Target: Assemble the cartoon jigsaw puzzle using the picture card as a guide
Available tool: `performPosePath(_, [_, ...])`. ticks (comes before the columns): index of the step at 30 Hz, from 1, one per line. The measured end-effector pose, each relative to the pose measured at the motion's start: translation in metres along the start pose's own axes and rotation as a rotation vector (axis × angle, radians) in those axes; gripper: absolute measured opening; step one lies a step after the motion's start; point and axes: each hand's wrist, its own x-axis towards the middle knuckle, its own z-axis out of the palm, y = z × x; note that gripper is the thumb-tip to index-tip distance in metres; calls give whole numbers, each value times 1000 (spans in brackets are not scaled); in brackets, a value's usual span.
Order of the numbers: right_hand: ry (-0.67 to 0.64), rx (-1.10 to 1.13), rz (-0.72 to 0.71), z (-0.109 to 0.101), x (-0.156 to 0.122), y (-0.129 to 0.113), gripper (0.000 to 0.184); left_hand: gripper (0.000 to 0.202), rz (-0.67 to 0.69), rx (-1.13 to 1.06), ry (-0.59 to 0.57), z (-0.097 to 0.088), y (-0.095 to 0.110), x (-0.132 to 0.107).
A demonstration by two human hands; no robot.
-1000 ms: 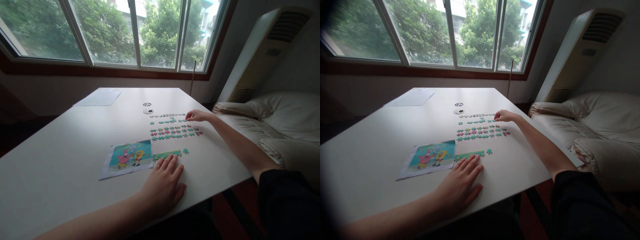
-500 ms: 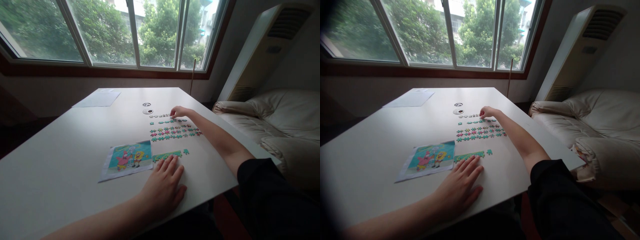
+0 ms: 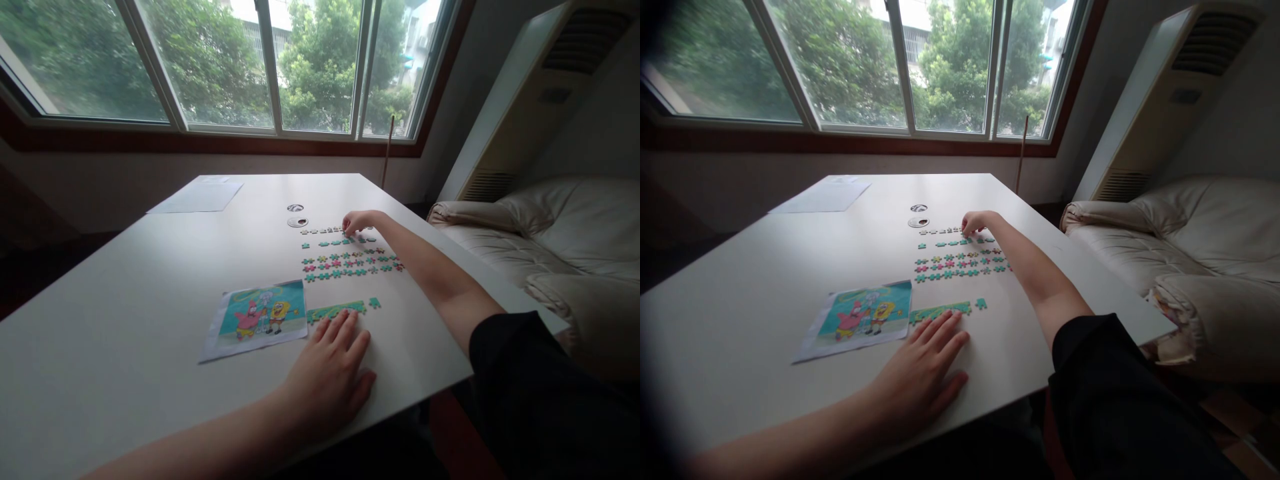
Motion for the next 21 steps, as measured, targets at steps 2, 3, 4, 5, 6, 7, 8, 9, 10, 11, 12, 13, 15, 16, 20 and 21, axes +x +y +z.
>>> performPosePath(2, [13,10,-25,1,-2,0,37,42,-1,-2,-6,0,0,0])
performPosePath(3, [22,16,-39,1,-3,0,36,43,0,-1,-10,0,0,0])
performPosePath(4, [34,22,-55,1,-6,0,37,43,0,0,-10,0,0,0])
performPosePath(5, [47,28,-73,2,-9,-1,38,43,1,2,-9,0,0,0])
performPosePath(6, [59,33,-90,3,-13,-2,39,43,2,3,-4,0,-1,0])
performPosePath(7, [74,39,-117,4,-17,-4,40,43,3,4,2,1,-1,0])
performPosePath(8, [87,46,-155,6,-22,-6,40,42,4,6,8,1,-1,0])
performPosePath(9, [99,58,-204,8,-29,-8,38,42,5,8,14,2,-1,0])
performPosePath(10, [109,77,-261,11,-36,-9,36,42,6,10,18,2,-1,0])
performPosePath(11, [115,105,-322,15,-44,-11,34,42,6,11,21,3,-1,0])
performPosePath(12, [121,142,-378,19,-52,-13,32,42,5,12,24,3,-1,-1])
performPosePath(13, [122,180,-422,23,-62,-14,31,42,5,14,25,3,0,-1])
performPosePath(15, [140,236,-480,33,-82,-17,31,42,3,17,25,3,0,-1])
performPosePath(16, [144,247,-493,38,-92,-18,32,42,4,19,24,3,0,-1])
performPosePath(20, [160,315,-515,57,-131,-20,32,42,3,23,31,3,1,-1])
performPosePath(21, [146,344,-511,61,-140,-20,32,42,2,24,34,4,1,-1])
